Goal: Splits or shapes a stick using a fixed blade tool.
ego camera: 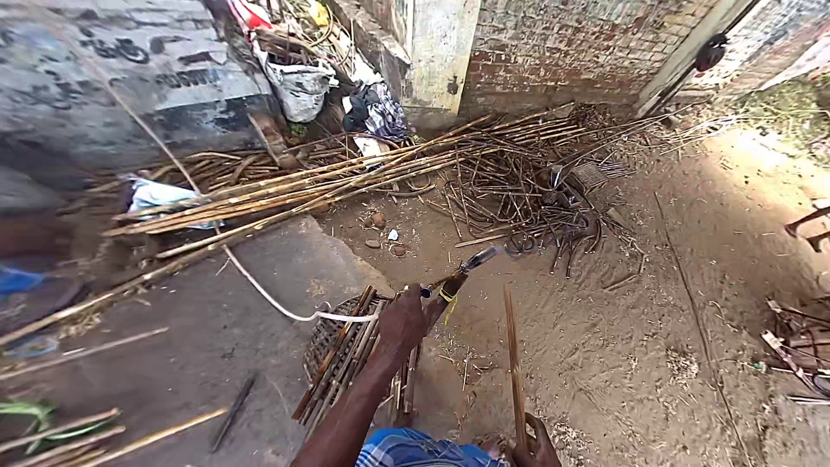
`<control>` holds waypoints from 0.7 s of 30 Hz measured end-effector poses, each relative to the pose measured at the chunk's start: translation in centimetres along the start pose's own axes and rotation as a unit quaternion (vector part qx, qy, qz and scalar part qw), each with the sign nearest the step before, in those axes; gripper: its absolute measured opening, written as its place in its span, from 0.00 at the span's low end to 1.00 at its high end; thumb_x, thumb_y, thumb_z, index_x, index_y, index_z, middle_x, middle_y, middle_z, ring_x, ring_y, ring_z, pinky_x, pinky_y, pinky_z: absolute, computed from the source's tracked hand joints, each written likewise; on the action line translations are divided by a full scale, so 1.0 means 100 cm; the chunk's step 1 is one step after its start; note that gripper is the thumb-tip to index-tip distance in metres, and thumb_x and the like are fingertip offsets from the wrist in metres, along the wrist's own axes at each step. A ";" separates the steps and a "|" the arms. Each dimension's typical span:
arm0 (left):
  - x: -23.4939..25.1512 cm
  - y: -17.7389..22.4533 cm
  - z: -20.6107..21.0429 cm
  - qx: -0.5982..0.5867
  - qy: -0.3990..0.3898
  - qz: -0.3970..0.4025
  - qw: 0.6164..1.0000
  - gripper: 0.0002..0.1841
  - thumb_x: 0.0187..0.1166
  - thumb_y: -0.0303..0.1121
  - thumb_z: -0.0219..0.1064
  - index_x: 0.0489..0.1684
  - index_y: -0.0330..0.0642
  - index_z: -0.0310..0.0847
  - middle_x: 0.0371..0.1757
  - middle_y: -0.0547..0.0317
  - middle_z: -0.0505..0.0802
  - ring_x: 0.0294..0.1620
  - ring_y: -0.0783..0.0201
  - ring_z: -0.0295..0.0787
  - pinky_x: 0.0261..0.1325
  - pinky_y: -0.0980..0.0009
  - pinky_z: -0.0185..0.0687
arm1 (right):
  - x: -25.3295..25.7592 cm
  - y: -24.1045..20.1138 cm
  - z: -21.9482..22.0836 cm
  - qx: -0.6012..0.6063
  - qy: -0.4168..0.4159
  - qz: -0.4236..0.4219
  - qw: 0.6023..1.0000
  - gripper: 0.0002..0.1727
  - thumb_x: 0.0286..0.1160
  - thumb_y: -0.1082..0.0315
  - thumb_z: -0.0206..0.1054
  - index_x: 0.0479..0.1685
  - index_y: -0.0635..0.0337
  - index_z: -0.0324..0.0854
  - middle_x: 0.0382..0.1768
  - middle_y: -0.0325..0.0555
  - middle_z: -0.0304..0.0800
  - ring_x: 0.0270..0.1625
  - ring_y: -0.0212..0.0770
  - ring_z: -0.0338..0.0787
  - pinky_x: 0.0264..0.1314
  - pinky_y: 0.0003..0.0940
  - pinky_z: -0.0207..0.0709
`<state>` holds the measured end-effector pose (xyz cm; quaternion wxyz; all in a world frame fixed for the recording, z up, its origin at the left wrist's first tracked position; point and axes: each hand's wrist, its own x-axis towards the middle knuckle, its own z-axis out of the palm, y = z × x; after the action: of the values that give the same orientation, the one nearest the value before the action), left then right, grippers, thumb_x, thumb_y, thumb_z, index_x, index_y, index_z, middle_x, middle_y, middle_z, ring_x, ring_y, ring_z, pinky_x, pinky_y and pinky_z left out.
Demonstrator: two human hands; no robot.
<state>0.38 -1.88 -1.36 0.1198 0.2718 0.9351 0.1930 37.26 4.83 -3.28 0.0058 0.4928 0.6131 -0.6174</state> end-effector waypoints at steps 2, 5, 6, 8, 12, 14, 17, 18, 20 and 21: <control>0.007 0.008 0.000 0.035 -0.020 -0.008 0.999 0.29 0.86 0.61 0.57 0.62 0.42 0.79 0.42 0.41 0.93 0.44 0.37 0.93 0.43 0.37 0.85 | -0.001 -0.025 0.012 0.152 -0.021 -0.021 0.988 0.21 0.91 0.59 0.54 0.71 0.63 0.70 0.20 0.38 0.74 0.16 0.32 0.74 0.18 0.29 0.74; 0.018 0.012 0.002 0.067 -0.039 -0.014 0.997 0.29 0.86 0.62 0.55 0.60 0.43 0.81 0.45 0.40 0.93 0.48 0.36 0.93 0.45 0.37 0.85 | 0.006 -0.065 0.021 0.250 -0.041 -0.038 0.967 0.23 0.95 0.55 0.44 0.66 0.64 0.73 0.17 0.35 0.67 0.11 0.29 0.66 0.12 0.25 0.68; 0.018 0.011 0.004 0.069 -0.041 -0.014 0.997 0.29 0.87 0.61 0.54 0.58 0.43 0.82 0.45 0.41 0.93 0.49 0.37 0.93 0.46 0.37 0.85 | 0.008 -0.078 0.023 0.264 -0.052 -0.048 0.962 0.24 0.94 0.56 0.42 0.69 0.64 0.71 0.19 0.36 0.69 0.12 0.30 0.68 0.12 0.26 0.69; 0.016 0.013 0.006 0.077 -0.041 -0.020 0.996 0.28 0.89 0.59 0.49 0.53 0.42 0.83 0.45 0.41 0.93 0.49 0.38 0.93 0.46 0.38 0.84 | 0.020 -0.105 0.027 0.277 -0.056 -0.071 0.957 0.25 0.93 0.59 0.43 0.77 0.65 0.69 0.24 0.40 0.74 0.14 0.32 0.71 0.14 0.27 0.71; 0.013 0.023 0.002 0.052 -0.053 -0.076 0.994 0.29 0.90 0.57 0.46 0.51 0.42 0.86 0.50 0.41 0.94 0.55 0.41 0.92 0.52 0.39 0.83 | 0.049 -0.157 0.029 0.271 -0.075 -0.124 0.952 0.22 0.91 0.64 0.48 0.76 0.66 0.67 0.35 0.48 0.82 0.22 0.37 0.80 0.26 0.32 0.81; 0.014 0.027 0.000 0.024 -0.067 -0.102 0.992 0.30 0.90 0.58 0.45 0.53 0.42 0.87 0.54 0.41 0.94 0.59 0.41 0.91 0.56 0.38 0.82 | 0.057 -0.177 0.030 0.275 -0.074 -0.135 0.949 0.17 0.91 0.64 0.51 0.69 0.65 0.71 0.34 0.50 0.83 0.21 0.37 0.80 0.26 0.33 0.82; 0.018 0.027 0.000 -0.004 -0.078 -0.113 0.990 0.30 0.90 0.58 0.46 0.53 0.42 0.89 0.56 0.39 0.93 0.61 0.39 0.90 0.57 0.36 0.81 | 0.062 -0.192 0.028 0.309 -0.094 -0.142 0.936 0.21 0.94 0.58 0.49 0.71 0.62 0.74 0.34 0.48 0.83 0.23 0.35 0.80 0.26 0.30 0.80; 0.018 0.026 0.000 -0.005 -0.076 -0.111 0.991 0.31 0.89 0.59 0.47 0.54 0.42 0.88 0.56 0.39 0.93 0.61 0.38 0.89 0.56 0.36 0.81 | 0.063 -0.194 0.027 0.328 -0.103 -0.141 0.929 0.22 0.94 0.57 0.49 0.73 0.60 0.75 0.34 0.47 0.83 0.23 0.35 0.80 0.27 0.29 0.80; 0.009 0.024 -0.006 -0.009 -0.060 -0.092 0.994 0.31 0.87 0.61 0.52 0.61 0.42 0.84 0.58 0.38 0.91 0.60 0.37 0.89 0.57 0.36 0.81 | 0.061 -0.195 0.025 0.374 -0.117 -0.122 0.912 0.20 0.93 0.58 0.52 0.73 0.59 0.75 0.35 0.46 0.83 0.25 0.34 0.82 0.29 0.28 0.81; 0.000 0.024 -0.010 -0.031 -0.038 -0.063 0.997 0.31 0.85 0.61 0.58 0.65 0.40 0.81 0.59 0.38 0.90 0.57 0.37 0.89 0.56 0.36 0.82 | 0.059 -0.193 0.025 0.393 -0.120 -0.113 0.905 0.18 0.91 0.62 0.54 0.72 0.60 0.74 0.36 0.48 0.83 0.26 0.34 0.83 0.30 0.28 0.82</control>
<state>1.17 -0.34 0.56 0.1754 0.2152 0.9388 0.2038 20.95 11.26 7.04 -0.1842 0.3047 0.3667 -0.8595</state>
